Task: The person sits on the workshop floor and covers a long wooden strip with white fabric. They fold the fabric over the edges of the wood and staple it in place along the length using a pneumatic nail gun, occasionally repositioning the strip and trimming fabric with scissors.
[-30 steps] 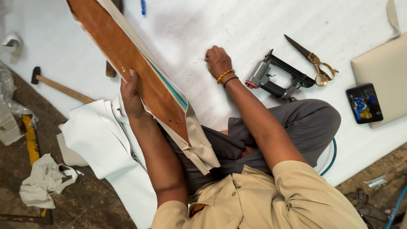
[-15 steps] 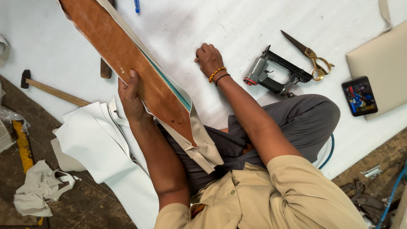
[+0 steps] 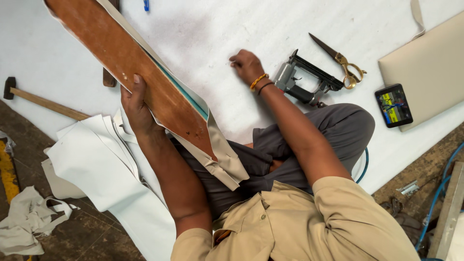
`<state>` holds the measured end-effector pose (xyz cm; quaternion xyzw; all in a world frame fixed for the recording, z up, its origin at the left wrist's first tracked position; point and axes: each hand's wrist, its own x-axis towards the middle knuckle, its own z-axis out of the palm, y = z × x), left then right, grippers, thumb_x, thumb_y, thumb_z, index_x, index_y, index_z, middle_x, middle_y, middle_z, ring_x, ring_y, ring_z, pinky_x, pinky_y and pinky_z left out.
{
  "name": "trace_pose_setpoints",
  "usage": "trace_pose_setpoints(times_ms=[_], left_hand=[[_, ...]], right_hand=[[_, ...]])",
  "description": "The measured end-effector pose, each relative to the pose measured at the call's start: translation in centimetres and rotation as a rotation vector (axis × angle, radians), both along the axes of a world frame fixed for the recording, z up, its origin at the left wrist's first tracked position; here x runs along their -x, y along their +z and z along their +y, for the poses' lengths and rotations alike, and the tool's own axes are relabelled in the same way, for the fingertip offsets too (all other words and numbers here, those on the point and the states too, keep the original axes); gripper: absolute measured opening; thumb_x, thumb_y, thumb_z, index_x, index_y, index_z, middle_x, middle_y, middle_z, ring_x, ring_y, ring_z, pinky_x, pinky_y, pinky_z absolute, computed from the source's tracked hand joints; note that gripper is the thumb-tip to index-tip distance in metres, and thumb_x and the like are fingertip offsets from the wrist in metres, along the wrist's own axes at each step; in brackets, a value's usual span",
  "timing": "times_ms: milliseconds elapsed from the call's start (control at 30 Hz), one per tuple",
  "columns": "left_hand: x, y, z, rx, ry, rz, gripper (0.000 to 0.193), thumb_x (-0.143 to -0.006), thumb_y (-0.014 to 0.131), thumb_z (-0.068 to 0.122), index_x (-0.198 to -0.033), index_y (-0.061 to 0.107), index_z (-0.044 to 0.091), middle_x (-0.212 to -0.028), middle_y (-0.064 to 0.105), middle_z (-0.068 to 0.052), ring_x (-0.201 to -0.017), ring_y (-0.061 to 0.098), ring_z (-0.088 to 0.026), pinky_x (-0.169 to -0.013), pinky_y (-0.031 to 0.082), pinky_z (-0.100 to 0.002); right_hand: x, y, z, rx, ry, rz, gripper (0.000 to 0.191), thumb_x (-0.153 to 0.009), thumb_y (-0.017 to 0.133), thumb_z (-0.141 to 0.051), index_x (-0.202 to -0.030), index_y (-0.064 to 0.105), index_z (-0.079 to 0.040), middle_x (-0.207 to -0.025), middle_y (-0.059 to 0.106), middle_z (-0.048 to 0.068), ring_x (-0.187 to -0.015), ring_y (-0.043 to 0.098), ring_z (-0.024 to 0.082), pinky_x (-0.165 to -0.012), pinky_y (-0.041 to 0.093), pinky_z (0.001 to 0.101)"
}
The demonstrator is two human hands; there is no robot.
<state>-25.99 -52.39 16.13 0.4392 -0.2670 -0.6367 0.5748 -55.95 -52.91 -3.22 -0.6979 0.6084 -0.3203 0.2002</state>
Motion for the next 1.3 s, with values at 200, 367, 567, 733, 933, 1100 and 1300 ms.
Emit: trace_pose_setpoints(times_ms=[200,367,567,733,933,1100,1300], left_hand=[[-0.4,0.0,0.2,-0.016,0.031,-0.021,0.055,-0.102,0.067,0.025,-0.143,0.047,-0.006,-0.121,0.069,-0.020,-0.103,0.074,-0.025,-0.090,0.064,-0.035],[-0.5,-0.2,0.2,-0.045,0.082,-0.034,0.057,-0.101,0.067,0.025,-0.144,0.047,-0.005,-0.120,0.069,-0.022,-0.102,0.075,-0.026,-0.089,0.064,-0.035],[-0.4,-0.3,0.0,-0.028,0.064,-0.048,0.056,-0.100,0.066,0.026,-0.143,0.046,-0.005,-0.120,0.069,-0.021,-0.103,0.075,-0.026,-0.091,0.065,-0.035],[-0.3,0.0,0.0,-0.021,0.034,-0.048,0.056,-0.102,0.066,0.026,-0.144,0.047,-0.005,-0.119,0.069,-0.021,-0.101,0.075,-0.025,-0.088,0.064,-0.034],[-0.1,0.4,0.0,-0.041,0.041,-0.074,0.054,-0.102,0.066,0.026,-0.142,0.049,-0.005,-0.116,0.070,-0.020,-0.098,0.075,-0.024,-0.086,0.064,-0.033],[-0.4,0.0,0.2,-0.029,0.054,-0.071,0.052,-0.102,0.066,0.026,-0.141,0.049,-0.005,-0.118,0.071,-0.020,-0.099,0.076,-0.024,-0.088,0.064,-0.034],[-1.1,-2.1,0.4,0.018,0.019,-0.095,0.052,-0.105,0.066,0.025,-0.143,0.049,-0.006,-0.120,0.068,-0.019,-0.103,0.072,-0.025,-0.093,0.061,-0.036]], right_hand=[[-2.9,-0.9,0.1,0.132,-0.040,0.244,0.007,-0.089,0.072,-0.002,-0.087,0.067,-0.007,-0.088,0.059,0.009,-0.085,0.058,0.029,-0.074,0.052,0.0395],[-3.9,-1.1,-0.9,0.080,0.019,0.289,0.011,-0.088,0.072,-0.002,-0.086,0.062,-0.005,-0.088,0.056,0.011,-0.083,0.057,0.029,-0.074,0.051,0.0399],[-5.6,-0.6,-1.4,0.144,0.058,0.123,0.009,-0.087,0.073,-0.003,-0.090,0.067,-0.009,-0.088,0.059,0.006,-0.082,0.058,0.026,-0.074,0.051,0.0374],[-6.6,-0.4,-1.6,0.147,0.157,0.295,0.008,-0.089,0.071,-0.003,-0.091,0.069,-0.009,-0.086,0.060,0.007,-0.080,0.058,0.024,-0.070,0.048,0.0379],[-7.2,-0.2,-3.1,-0.033,0.062,0.274,0.009,-0.093,0.064,-0.002,-0.086,0.065,-0.007,-0.089,0.063,0.010,-0.084,0.059,0.023,-0.076,0.052,0.0363],[-0.8,1.8,-2.1,-0.521,-0.151,-1.148,0.012,-0.105,0.065,-0.013,-0.098,0.066,-0.004,-0.083,0.062,0.007,-0.074,0.059,0.016,-0.068,0.054,0.0321],[1.3,2.5,0.7,-0.677,-0.292,-1.438,0.009,-0.095,0.061,-0.005,-0.101,0.066,0.000,-0.091,0.073,0.009,-0.079,0.068,0.017,-0.070,0.059,0.0307]])
